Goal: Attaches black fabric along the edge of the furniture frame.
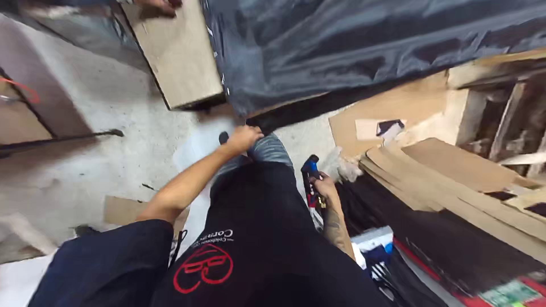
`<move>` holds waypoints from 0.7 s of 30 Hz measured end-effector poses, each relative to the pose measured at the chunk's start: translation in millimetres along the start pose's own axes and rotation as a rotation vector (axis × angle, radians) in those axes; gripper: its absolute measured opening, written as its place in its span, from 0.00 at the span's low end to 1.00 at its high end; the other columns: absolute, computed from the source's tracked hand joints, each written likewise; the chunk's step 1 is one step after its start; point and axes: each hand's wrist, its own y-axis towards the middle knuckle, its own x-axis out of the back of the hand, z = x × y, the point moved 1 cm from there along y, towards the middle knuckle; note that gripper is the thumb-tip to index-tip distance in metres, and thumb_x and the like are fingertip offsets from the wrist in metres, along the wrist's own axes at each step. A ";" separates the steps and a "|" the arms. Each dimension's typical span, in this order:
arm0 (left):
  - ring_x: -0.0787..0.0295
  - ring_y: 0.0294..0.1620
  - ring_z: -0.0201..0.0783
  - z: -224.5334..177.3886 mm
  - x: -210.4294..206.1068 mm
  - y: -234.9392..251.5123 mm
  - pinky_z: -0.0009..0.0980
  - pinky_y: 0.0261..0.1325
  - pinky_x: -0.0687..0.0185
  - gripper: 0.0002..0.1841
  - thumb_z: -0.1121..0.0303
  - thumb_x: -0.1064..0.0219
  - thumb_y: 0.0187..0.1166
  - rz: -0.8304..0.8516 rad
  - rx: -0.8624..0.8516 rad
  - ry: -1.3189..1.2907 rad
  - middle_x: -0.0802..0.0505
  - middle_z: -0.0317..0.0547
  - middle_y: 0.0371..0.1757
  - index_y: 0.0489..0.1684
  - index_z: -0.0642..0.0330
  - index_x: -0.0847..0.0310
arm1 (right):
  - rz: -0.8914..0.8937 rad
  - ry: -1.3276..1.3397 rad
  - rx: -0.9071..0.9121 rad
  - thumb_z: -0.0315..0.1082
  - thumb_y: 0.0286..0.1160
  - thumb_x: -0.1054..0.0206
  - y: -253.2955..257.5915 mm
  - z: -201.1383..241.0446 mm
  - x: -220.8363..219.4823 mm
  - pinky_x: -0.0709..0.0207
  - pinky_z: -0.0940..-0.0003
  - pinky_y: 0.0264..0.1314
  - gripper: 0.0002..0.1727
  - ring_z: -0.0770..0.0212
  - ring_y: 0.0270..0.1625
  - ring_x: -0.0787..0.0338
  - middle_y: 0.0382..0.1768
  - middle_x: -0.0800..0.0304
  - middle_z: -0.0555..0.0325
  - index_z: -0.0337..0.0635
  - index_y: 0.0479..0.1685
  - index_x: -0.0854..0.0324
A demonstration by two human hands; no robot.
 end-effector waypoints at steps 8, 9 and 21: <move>0.08 0.64 0.46 47.0 -24.0 -22.7 0.48 0.74 0.17 0.17 0.57 0.39 0.88 -0.490 0.276 -0.217 0.06 0.49 0.61 0.61 0.56 0.09 | 0.261 -0.510 0.400 0.40 0.56 0.20 52.4 37.7 -78.3 0.18 0.30 0.60 0.47 0.37 0.58 0.09 0.57 0.09 0.39 0.52 0.86 0.32; 0.09 0.64 0.45 51.4 -24.7 -19.6 0.47 0.75 0.18 0.17 0.57 0.37 0.87 -0.520 0.316 -0.224 0.06 0.49 0.61 0.60 0.56 0.10 | 0.299 -0.545 0.418 0.43 0.56 0.19 79.2 39.4 -103.7 0.19 0.30 0.62 0.46 0.37 0.61 0.10 0.59 0.10 0.38 0.50 0.84 0.30; 0.06 0.49 0.37 58.2 -23.4 -10.1 0.34 0.55 0.09 0.07 0.70 0.20 0.72 -1.311 0.138 -0.332 0.03 0.47 0.44 0.40 0.63 0.06 | 0.759 -1.278 0.688 0.30 0.80 0.38 71.9 -29.6 -292.9 0.19 0.33 0.62 0.13 0.32 0.69 0.16 0.63 0.13 0.33 0.32 0.50 0.11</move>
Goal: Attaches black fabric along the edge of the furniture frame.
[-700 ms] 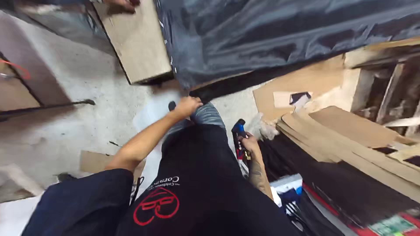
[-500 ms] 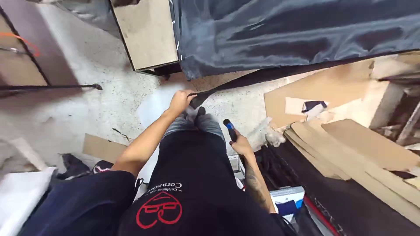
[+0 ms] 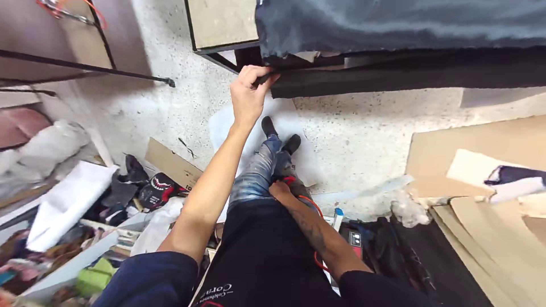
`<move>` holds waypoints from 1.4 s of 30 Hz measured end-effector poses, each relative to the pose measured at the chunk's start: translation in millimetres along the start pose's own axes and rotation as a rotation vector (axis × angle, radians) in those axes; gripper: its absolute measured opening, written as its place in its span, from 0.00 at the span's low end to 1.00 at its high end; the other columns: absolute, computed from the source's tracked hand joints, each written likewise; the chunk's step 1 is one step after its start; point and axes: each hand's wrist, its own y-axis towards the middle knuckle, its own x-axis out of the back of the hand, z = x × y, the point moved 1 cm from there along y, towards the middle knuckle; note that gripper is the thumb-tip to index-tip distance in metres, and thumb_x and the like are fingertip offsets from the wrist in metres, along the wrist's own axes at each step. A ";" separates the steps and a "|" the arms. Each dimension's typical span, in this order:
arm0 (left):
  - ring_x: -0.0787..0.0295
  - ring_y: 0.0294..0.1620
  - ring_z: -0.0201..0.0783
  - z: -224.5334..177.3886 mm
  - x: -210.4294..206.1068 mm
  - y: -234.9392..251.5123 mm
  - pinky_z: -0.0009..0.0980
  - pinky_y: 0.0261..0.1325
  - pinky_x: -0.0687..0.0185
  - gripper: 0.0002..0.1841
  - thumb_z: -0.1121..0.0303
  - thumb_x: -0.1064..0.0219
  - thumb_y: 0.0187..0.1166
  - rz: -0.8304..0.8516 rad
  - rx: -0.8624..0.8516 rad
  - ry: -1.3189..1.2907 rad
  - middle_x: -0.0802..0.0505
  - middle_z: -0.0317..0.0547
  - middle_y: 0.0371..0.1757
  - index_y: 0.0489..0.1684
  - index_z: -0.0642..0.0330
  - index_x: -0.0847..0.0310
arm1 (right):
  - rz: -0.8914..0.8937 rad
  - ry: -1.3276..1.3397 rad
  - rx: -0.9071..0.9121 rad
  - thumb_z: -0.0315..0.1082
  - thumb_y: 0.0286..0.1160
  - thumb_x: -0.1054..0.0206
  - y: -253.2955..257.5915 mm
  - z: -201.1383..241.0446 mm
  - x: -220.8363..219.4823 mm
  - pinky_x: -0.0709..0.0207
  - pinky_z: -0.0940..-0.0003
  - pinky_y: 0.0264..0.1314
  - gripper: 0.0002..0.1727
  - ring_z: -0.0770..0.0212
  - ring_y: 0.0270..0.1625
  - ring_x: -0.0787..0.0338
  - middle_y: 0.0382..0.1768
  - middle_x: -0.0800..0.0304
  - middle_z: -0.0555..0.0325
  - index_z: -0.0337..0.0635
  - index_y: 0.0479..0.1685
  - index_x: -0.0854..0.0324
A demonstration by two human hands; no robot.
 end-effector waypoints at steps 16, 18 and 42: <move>0.08 0.50 0.47 41.8 -26.2 -56.6 0.44 0.61 0.17 0.03 0.74 0.20 0.60 -0.259 -0.116 0.031 0.03 0.50 0.39 0.26 0.61 0.08 | -1.287 0.459 0.189 0.63 0.80 0.36 -117.7 8.0 293.1 0.20 0.57 0.31 0.30 0.59 0.28 0.14 0.26 0.14 0.56 0.42 0.32 0.12; 0.08 0.50 0.46 35.0 -29.3 -69.7 0.43 0.58 0.17 0.04 0.75 0.23 0.64 -0.267 -0.058 0.093 0.03 0.50 0.40 0.23 0.61 0.10 | -1.265 0.449 0.057 0.67 0.74 0.33 -100.8 26.4 312.6 0.23 0.54 0.33 0.32 0.61 0.24 0.17 0.18 0.18 0.61 0.46 0.18 0.16; 0.06 0.54 0.42 22.1 -38.5 -28.9 0.38 0.64 0.11 0.05 0.79 0.29 0.75 -0.111 0.123 -0.399 0.03 0.54 0.45 0.39 0.70 0.07 | -1.435 0.001 0.178 0.54 0.71 0.22 -136.5 -9.4 319.7 0.27 0.48 0.76 0.31 0.47 0.71 0.15 0.64 0.10 0.49 0.45 0.70 0.15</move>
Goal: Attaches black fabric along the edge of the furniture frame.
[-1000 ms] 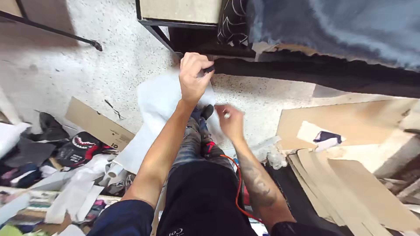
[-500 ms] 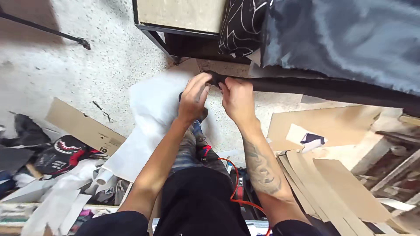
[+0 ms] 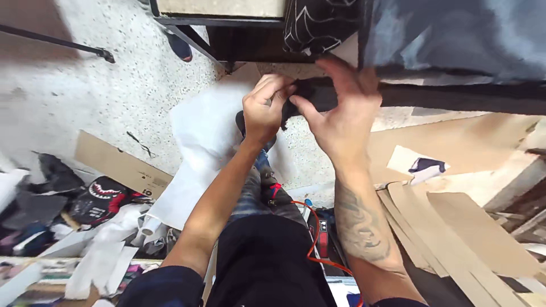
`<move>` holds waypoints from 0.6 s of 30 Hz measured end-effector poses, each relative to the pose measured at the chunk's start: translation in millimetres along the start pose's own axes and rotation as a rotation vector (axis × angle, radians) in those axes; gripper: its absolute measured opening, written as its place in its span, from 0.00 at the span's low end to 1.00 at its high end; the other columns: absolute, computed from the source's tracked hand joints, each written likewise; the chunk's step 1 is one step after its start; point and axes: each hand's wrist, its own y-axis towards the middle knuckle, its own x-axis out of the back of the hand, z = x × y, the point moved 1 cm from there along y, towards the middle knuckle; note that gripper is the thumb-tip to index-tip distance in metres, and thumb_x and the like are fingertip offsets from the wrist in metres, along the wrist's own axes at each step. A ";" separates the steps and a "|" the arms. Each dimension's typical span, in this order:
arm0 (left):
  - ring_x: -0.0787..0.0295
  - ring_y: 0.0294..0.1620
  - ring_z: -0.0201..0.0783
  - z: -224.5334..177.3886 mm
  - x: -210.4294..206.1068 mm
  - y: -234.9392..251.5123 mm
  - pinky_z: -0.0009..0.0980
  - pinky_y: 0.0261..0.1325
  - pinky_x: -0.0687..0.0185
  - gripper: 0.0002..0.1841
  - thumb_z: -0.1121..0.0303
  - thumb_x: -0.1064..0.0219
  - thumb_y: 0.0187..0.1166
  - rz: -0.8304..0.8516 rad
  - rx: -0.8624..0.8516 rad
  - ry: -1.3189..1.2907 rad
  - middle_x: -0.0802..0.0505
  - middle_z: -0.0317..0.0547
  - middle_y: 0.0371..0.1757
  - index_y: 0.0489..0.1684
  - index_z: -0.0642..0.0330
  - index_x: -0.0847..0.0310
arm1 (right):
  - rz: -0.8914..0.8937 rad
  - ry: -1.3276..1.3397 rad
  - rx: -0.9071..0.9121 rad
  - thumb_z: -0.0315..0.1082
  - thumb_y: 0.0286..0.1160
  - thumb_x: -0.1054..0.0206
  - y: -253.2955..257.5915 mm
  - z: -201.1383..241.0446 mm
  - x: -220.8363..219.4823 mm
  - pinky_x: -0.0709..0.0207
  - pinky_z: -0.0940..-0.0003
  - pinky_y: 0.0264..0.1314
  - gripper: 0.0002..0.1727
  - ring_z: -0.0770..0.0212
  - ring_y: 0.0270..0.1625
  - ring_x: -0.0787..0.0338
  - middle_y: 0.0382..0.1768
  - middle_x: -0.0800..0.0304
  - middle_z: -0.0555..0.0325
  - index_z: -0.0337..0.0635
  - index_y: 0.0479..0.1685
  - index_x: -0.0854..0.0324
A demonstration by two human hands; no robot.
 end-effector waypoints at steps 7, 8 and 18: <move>0.09 0.64 0.46 -5.7 10.8 12.7 0.43 0.75 0.18 0.07 0.74 0.28 0.77 0.199 -0.086 0.157 0.03 0.51 0.52 0.46 0.66 0.06 | -0.088 0.060 0.027 0.34 0.81 0.30 -2.6 -10.5 -18.2 0.21 0.53 0.69 0.08 0.50 0.60 0.09 0.51 0.05 0.51 0.43 0.47 0.07; 0.11 0.68 0.45 -12.5 16.6 17.2 0.42 0.78 0.21 0.10 0.72 0.26 0.78 0.287 -0.101 0.225 0.04 0.50 0.56 0.52 0.65 0.07 | -0.112 0.077 0.040 0.32 0.80 0.29 -1.5 -12.2 -19.6 0.20 0.54 0.68 0.07 0.51 0.59 0.08 0.49 0.04 0.51 0.42 0.46 0.06; 0.09 0.61 0.43 -7.5 31.7 56.1 0.37 0.69 0.16 0.10 0.69 0.23 0.75 0.553 -0.331 0.308 0.04 0.51 0.51 0.48 0.65 0.06 | -0.147 0.133 0.061 0.25 0.78 0.31 1.0 -12.2 -24.5 0.17 0.60 0.61 0.09 0.54 0.55 0.07 0.46 0.03 0.52 0.43 0.47 0.05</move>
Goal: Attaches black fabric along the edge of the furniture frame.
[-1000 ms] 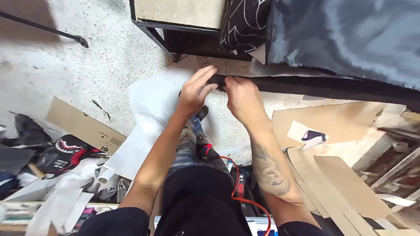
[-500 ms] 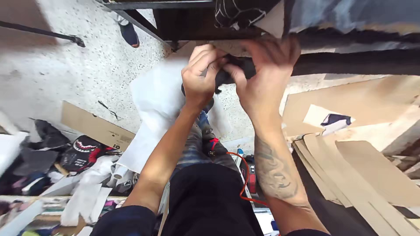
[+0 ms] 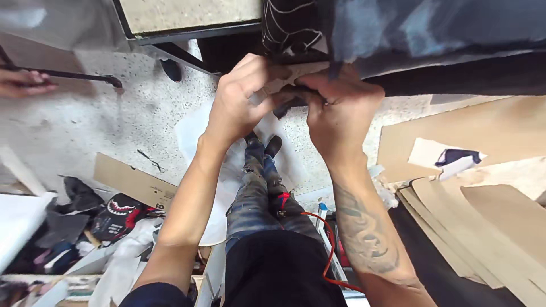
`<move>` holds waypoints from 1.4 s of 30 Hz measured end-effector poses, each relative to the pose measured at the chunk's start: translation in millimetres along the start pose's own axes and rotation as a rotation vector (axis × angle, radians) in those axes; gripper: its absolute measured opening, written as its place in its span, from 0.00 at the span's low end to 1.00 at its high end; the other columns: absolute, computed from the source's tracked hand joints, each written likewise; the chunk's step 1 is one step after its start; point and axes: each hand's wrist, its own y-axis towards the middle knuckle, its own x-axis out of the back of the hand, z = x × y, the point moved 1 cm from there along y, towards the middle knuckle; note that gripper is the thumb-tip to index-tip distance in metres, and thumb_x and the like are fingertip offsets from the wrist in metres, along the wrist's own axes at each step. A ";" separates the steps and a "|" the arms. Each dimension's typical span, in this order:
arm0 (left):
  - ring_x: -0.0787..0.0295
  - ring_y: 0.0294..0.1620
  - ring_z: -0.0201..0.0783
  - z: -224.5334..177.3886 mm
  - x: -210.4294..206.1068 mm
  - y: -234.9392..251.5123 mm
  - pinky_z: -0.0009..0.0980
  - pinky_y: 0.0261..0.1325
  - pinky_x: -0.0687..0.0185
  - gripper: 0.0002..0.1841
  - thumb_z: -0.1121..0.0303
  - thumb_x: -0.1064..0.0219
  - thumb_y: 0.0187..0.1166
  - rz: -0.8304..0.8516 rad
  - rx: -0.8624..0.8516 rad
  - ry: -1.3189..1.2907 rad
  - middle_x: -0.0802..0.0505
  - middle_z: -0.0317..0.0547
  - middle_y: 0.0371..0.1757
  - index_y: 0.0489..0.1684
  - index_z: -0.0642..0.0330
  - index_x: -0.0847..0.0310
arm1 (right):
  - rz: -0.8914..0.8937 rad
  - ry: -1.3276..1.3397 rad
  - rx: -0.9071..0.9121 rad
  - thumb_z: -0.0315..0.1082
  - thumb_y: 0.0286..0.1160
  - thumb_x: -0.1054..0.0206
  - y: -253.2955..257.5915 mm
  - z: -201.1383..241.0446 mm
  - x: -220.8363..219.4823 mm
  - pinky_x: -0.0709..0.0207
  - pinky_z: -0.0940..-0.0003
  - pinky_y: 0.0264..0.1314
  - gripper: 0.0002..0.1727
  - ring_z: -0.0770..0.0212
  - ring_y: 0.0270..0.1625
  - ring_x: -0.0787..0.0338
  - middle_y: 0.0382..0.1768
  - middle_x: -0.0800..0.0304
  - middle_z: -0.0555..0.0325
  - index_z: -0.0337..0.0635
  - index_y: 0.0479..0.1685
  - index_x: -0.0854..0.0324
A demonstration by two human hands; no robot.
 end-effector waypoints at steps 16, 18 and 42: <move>0.05 0.41 0.39 18.4 -13.2 11.5 0.34 0.43 0.08 0.06 0.72 0.20 0.70 -0.333 -0.053 0.055 0.05 0.51 0.37 0.31 0.67 0.08 | 0.735 0.146 -0.157 0.36 0.85 0.40 -188.4 24.6 -92.2 0.18 0.46 0.71 0.17 0.42 0.66 0.11 0.59 0.08 0.42 0.41 0.63 0.13; 0.05 0.41 0.39 22.0 -13.7 13.8 0.35 0.43 0.06 0.07 0.73 0.20 0.70 -0.331 -0.070 0.039 0.05 0.51 0.38 0.31 0.67 0.10 | 1.230 0.148 -0.207 0.33 0.83 0.38 -250.8 26.7 -116.9 0.18 0.40 0.68 0.19 0.38 0.67 0.13 0.62 0.13 0.39 0.40 0.69 0.19; 0.08 0.32 0.40 44.0 -2.5 28.5 0.39 0.33 0.07 0.09 0.72 0.28 0.77 -0.154 -0.295 0.135 0.10 0.52 0.32 0.31 0.69 0.19 | -0.079 1.050 -1.137 0.50 0.81 0.31 -274.0 -18.6 -53.1 0.14 0.68 0.29 0.15 0.68 0.24 0.14 0.25 0.14 0.68 0.48 0.49 0.16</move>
